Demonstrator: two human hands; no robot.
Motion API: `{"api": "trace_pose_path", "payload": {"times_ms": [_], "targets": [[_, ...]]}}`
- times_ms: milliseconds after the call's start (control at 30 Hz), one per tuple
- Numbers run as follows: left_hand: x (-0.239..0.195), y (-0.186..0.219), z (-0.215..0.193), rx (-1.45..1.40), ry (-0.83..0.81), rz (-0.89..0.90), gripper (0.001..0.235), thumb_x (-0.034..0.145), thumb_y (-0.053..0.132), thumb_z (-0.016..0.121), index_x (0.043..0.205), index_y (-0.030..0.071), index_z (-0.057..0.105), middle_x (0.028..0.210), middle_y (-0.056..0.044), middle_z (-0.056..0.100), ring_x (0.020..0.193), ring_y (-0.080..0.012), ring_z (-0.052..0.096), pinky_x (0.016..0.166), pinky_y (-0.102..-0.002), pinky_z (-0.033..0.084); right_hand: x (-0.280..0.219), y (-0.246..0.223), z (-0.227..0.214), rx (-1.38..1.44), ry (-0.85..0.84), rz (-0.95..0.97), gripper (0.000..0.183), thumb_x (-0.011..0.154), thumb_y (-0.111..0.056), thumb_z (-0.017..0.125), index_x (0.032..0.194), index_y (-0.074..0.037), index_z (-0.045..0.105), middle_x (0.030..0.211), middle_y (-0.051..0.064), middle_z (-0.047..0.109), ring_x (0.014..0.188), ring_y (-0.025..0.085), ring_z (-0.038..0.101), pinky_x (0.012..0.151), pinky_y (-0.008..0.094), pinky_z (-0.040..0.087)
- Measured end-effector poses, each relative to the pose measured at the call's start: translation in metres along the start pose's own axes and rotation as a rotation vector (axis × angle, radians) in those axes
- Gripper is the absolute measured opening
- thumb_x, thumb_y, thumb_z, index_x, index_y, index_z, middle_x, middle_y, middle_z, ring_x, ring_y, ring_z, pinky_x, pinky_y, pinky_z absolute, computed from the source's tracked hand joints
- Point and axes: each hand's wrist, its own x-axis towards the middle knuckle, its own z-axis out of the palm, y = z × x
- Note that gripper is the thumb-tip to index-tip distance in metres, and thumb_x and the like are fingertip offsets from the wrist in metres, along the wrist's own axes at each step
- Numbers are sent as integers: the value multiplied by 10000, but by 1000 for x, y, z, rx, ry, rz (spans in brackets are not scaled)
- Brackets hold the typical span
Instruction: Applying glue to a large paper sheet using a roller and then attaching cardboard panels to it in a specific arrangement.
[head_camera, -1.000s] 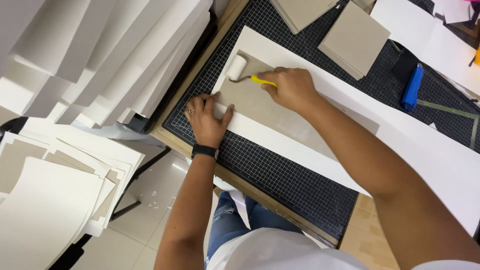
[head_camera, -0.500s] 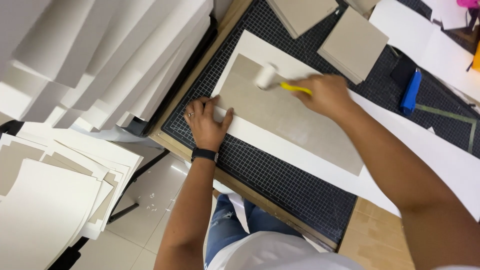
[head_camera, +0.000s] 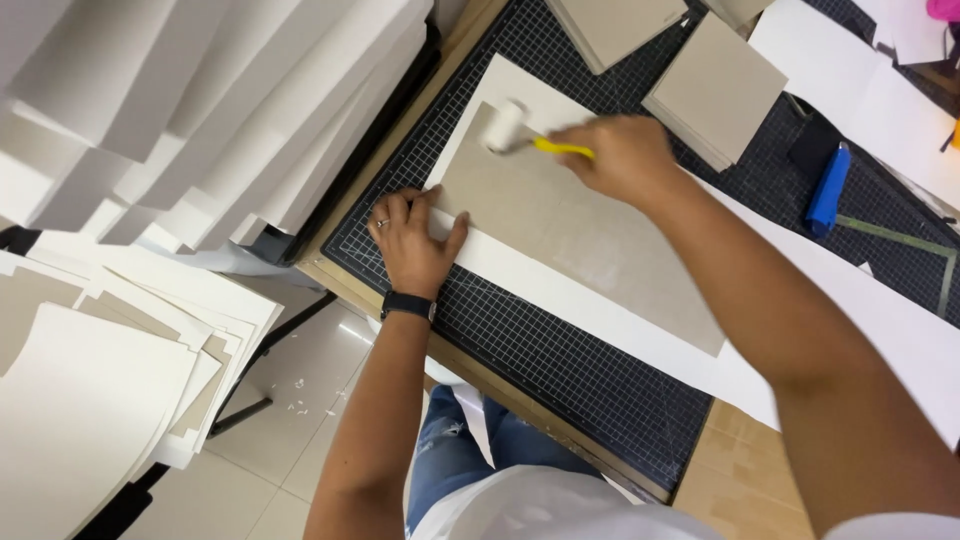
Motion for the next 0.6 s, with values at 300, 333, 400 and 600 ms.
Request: {"api": "trace_pose_path", "payload": {"times_ms": [300, 333, 400, 600], "targets": [[0, 3, -1, 1, 7, 5, 473, 888, 481, 783, 1240, 175, 707, 1142, -30, 536, 1276, -275, 415, 1125, -505, 269, -9, 9, -12, 9, -61, 33, 259, 970, -265, 729, 1220, -264, 792, 985, 82, 793, 905, 318, 761, 764, 413, 577], [3, 2, -2, -1, 10, 9, 473, 888, 481, 783, 1240, 175, 707, 1142, -30, 536, 1276, -275, 415, 1125, -505, 269, 4, 3, -7, 6, -57, 34, 259, 970, -265, 729, 1220, -264, 792, 985, 82, 793, 905, 318, 761, 764, 413, 577], [0, 2, -3, 14, 16, 18, 466, 895, 489, 781, 1240, 185, 701, 1138, -19, 527, 1272, -265, 413, 1115, -490, 273, 20, -10, 7, 81, 44, -22, 239, 970, -227, 742, 1203, -230, 795, 951, 94, 786, 873, 307, 755, 731, 386, 567], [0, 2, -2, 13, 12, 7, 462, 891, 462, 783, 1245, 176, 704, 1133, -30, 530, 1277, -277, 412, 1139, -510, 252, -4, 5, -9, 63, -28, 17, 241, 980, -230, 735, 1213, -231, 797, 986, 90, 789, 895, 298, 755, 763, 369, 561]]}}
